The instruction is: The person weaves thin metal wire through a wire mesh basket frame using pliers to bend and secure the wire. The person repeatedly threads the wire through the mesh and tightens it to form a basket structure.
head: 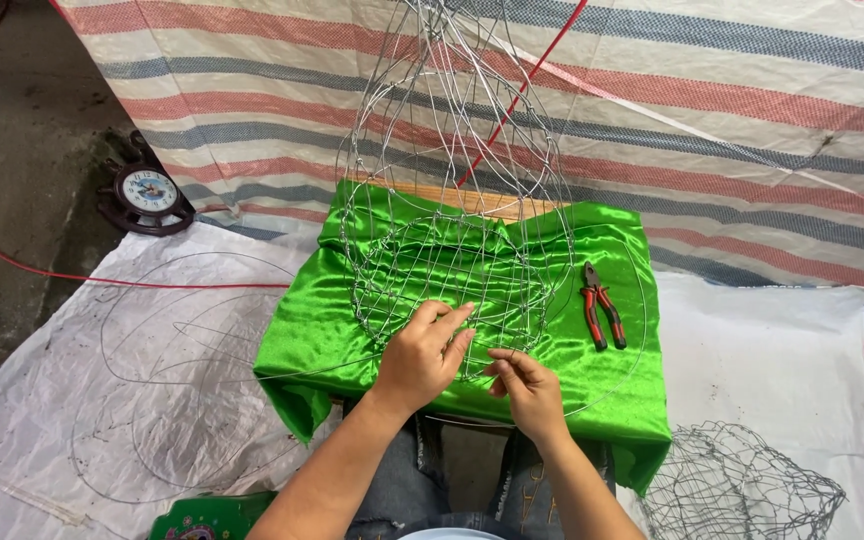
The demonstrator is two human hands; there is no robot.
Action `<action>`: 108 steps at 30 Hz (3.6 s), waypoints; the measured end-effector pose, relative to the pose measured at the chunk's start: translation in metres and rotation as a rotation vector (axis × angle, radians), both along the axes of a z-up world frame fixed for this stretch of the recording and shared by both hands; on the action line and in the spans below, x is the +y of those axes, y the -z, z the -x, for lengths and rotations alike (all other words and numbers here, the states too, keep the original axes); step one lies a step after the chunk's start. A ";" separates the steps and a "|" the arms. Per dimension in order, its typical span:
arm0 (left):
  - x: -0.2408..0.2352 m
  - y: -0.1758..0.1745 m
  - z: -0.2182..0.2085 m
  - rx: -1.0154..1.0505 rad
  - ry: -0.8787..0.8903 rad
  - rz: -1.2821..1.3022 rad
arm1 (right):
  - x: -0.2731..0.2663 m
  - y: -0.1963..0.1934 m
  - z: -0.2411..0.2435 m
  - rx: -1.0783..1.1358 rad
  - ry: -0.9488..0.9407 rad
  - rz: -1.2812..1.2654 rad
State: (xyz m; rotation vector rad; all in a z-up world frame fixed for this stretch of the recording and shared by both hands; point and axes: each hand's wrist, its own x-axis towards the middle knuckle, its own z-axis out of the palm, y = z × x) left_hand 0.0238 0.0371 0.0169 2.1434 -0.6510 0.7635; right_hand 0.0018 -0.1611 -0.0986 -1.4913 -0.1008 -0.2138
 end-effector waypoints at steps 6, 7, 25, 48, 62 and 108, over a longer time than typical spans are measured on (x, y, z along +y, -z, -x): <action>-0.002 -0.003 0.003 0.009 0.013 0.000 | 0.000 0.012 -0.005 0.041 0.037 0.059; -0.003 -0.005 0.005 -0.029 0.015 0.027 | -0.001 0.010 -0.005 0.026 0.044 0.092; -0.028 0.127 0.046 0.078 -0.206 -0.348 | -0.015 -0.006 -0.011 -0.045 0.002 0.190; -0.030 0.113 0.000 0.151 -0.130 -0.445 | -0.014 -0.019 0.022 -0.267 0.267 -0.007; -0.022 0.051 -0.011 0.310 0.007 -0.329 | 0.025 0.022 -0.007 -0.013 0.350 -0.925; -0.030 0.054 -0.007 0.418 -0.076 -0.585 | -0.032 0.004 0.010 0.096 0.438 0.655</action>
